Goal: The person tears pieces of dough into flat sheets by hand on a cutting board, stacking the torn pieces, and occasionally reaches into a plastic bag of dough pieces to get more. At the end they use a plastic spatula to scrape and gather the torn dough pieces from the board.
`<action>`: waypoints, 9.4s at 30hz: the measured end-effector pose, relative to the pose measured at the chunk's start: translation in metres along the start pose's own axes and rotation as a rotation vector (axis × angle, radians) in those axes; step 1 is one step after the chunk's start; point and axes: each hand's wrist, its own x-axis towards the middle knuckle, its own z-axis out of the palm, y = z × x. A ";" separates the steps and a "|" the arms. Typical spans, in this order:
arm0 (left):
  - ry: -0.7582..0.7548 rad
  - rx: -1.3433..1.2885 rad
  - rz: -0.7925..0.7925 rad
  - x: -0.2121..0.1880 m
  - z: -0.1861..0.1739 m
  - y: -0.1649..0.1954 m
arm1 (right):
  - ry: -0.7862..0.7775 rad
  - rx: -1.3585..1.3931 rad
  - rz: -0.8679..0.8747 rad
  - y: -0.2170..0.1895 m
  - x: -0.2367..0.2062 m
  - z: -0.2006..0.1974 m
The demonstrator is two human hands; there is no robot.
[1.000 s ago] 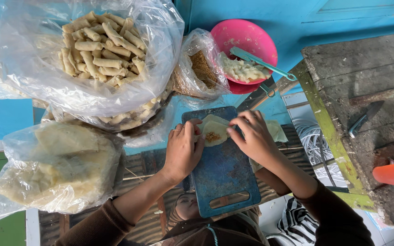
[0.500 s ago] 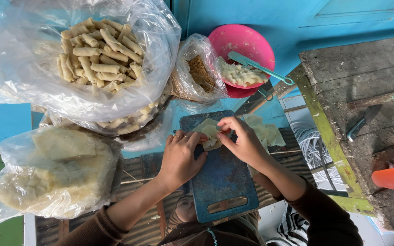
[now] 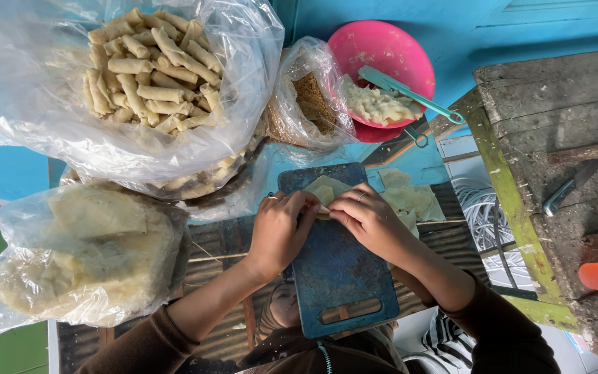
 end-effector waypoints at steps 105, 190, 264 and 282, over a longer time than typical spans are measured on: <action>-0.127 0.046 0.034 0.008 0.024 -0.016 | 0.185 -0.571 -0.043 0.026 0.117 -0.040; -0.158 -0.051 -0.063 0.002 0.015 -0.011 | 0.346 -0.383 0.063 0.043 0.063 -0.036; 0.044 0.224 0.242 0.005 -0.007 -0.004 | -0.062 -0.004 0.083 0.010 -0.007 0.002; 0.053 0.239 0.255 0.013 0.006 -0.012 | 0.078 -0.019 0.080 0.013 0.004 0.002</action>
